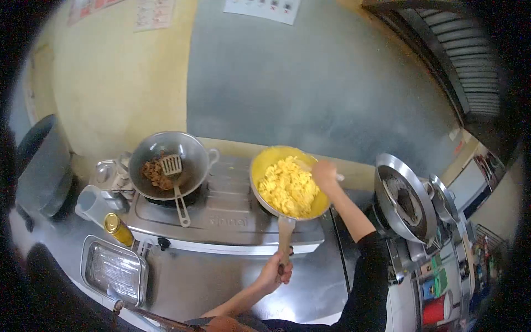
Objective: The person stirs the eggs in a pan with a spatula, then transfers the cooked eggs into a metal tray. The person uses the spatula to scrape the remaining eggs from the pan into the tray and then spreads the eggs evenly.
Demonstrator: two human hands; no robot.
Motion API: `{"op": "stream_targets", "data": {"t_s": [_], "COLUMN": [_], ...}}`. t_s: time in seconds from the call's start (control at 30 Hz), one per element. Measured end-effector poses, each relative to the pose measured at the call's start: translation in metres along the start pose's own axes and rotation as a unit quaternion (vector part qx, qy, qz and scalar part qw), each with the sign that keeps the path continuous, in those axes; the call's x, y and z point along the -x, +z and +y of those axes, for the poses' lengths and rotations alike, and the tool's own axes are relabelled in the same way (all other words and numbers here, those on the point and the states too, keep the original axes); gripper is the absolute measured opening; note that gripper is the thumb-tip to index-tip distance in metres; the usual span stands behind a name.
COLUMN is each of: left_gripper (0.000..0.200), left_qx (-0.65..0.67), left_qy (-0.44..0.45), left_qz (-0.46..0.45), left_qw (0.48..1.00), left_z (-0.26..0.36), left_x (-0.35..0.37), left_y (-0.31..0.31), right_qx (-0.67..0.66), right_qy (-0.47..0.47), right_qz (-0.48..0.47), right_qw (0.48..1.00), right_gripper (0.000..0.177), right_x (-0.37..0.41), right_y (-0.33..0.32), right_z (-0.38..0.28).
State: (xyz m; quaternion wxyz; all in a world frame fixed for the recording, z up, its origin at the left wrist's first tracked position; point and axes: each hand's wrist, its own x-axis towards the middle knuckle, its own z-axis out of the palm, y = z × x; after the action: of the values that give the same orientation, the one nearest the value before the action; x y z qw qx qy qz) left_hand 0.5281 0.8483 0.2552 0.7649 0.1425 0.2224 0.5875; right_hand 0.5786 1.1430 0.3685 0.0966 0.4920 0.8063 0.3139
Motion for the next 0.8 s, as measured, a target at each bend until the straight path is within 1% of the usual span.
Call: {"op": "stream_targets", "data": {"t_s": [0.03,0.1,0.13,0.2,0.23,0.3,0.33,0.4,0.43,0.5,0.53,0.6,0.7,0.77,0.8], "left_gripper": [0.039,0.038,0.037,0.037,0.037,0.037,0.038,0.038,0.038,0.038,0.038,0.037,0.034,0.034,0.035], "left_qx": [0.008,0.005,0.006,0.012,0.014,0.016,0.011,0.018,0.023,0.020,0.020,0.024,0.021,0.029,0.030], "left_qy": [-0.011,-0.019,-0.030,-0.043,-0.049,-0.058,-0.058,-0.054,-0.047,-0.048,-0.050,-0.039,-0.042,-0.035,-0.035], "left_qz": [-0.001,-0.015,-0.024,-0.029,-0.036,-0.026,-0.016,-0.021,-0.026,-0.017,-0.009,-0.015,0.004,-0.006,-0.008], "left_qw": [1.000,1.000,0.999,0.999,0.998,0.998,0.998,0.998,0.998,0.998,0.999,0.999,0.999,0.999,0.999], "left_z": [0.001,0.007,0.009,0.010,0.012,0.015,0.016,0.014,0.013,0.012,0.012,0.009,0.007,0.002,0.001], "left_x": [-0.001,0.001,0.003,0.003,0.001,0.004,0.004,0.003,0.004,0.004,0.004,0.004,0.001,-0.004,-0.005], "left_y": [0.000,0.001,0.001,-0.003,-0.004,-0.002,0.000,0.000,0.000,0.000,0.001,0.002,0.005,0.003,0.001], "right_qx": [0.001,-0.004,-0.004,-0.048,-0.046,0.016,0.018,0.090,0.088,0.083,0.080,0.088,0.149,0.181,0.109], "right_qy": [0.005,-0.118,-0.118,-0.139,-0.138,-0.150,-0.150,-0.179,-0.178,-0.161,-0.163,-0.143,-0.101,-0.081,-0.050], "right_qz": [-0.006,0.036,0.031,0.016,0.010,0.002,-0.003,-0.103,-0.102,-0.141,-0.137,-0.091,-0.059,-0.034,-0.035], "right_qw": [1.000,0.992,0.992,0.989,0.989,0.989,0.988,0.974,0.975,0.973,0.974,0.982,0.982,0.980,0.992], "right_gripper": [0.017,0.013,0.013,0.011,0.011,0.012,0.012,0.012,0.012,0.011,0.011,0.009,0.010,0.011,0.012], "right_x": [0.013,0.037,0.046,0.085,0.095,0.111,0.118,0.137,0.139,0.128,0.117,0.092,0.050,0.018,-0.001], "right_y": [0.009,0.026,0.009,-0.064,-0.087,-0.119,-0.128,-0.135,-0.125,-0.091,-0.076,-0.049,-0.022,-0.010,-0.008], "right_z": [-0.004,-0.015,-0.009,0.014,0.022,0.031,0.022,-0.011,-0.021,-0.043,-0.044,-0.038,-0.040,-0.026,-0.014]}}
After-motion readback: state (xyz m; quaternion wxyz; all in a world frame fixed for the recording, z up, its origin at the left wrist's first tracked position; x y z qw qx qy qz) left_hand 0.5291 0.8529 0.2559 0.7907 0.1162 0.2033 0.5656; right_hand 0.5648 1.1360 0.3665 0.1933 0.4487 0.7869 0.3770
